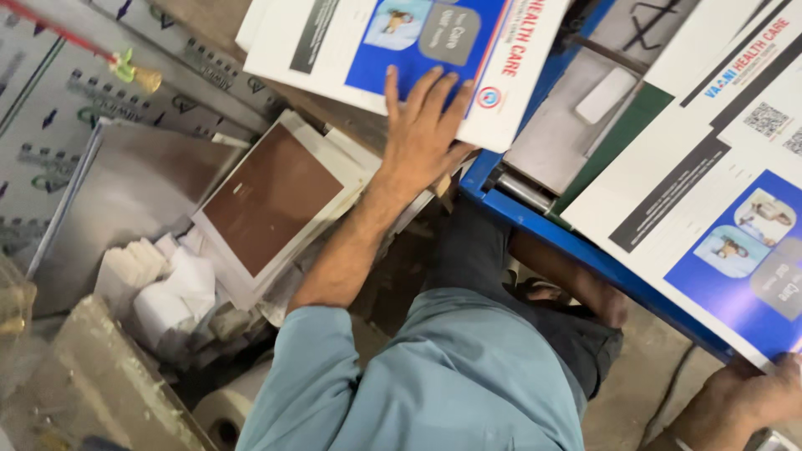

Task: The person sits on the floor and repeatedly feeds printed paper sheets into a blue roller machine. They pick up sheets from a stack on the left, guide them through the rollers, and collect the processed sheets on the right side.

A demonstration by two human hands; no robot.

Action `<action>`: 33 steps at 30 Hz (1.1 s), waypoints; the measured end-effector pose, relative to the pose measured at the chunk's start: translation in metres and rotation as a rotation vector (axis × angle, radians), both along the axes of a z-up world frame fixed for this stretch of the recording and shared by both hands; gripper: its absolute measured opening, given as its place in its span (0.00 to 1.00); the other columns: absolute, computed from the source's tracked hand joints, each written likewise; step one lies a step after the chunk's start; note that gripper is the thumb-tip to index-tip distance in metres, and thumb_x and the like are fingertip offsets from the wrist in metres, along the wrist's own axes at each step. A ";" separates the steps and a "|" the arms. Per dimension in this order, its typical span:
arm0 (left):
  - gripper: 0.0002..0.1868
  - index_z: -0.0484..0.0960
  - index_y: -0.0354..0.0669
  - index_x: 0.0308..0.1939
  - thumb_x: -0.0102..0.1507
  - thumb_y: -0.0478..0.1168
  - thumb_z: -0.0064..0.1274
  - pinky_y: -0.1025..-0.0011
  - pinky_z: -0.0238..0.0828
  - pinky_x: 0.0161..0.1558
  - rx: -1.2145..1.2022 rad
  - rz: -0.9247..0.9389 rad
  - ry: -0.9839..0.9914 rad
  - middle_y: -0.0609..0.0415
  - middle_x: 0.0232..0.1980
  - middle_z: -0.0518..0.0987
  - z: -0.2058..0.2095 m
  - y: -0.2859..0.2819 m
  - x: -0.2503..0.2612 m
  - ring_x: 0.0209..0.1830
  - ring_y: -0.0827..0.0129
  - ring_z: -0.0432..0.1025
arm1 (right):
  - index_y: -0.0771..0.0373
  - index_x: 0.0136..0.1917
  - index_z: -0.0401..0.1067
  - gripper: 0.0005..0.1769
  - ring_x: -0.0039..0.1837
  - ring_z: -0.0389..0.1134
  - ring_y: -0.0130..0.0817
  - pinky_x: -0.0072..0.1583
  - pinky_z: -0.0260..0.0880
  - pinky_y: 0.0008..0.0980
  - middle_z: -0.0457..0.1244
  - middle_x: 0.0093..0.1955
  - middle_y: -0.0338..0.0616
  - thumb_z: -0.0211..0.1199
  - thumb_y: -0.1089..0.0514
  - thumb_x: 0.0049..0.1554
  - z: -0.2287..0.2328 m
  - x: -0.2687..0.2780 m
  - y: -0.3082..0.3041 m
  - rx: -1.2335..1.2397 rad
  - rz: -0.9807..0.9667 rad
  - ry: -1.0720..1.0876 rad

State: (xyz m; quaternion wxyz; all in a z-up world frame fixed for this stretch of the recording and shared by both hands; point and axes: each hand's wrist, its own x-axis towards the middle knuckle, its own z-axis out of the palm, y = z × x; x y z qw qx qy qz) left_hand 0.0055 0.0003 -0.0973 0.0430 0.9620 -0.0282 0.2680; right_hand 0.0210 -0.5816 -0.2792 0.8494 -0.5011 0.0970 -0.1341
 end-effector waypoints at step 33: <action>0.55 0.67 0.38 0.74 0.52 0.61 0.76 0.29 0.21 0.74 0.034 -0.049 -0.074 0.45 0.67 0.69 0.008 0.020 0.112 0.72 0.51 0.59 | 0.74 0.80 0.58 0.28 0.76 0.69 0.50 0.77 0.76 0.50 0.62 0.78 0.59 0.51 0.76 0.68 -0.003 -0.015 0.022 0.057 -0.087 -0.006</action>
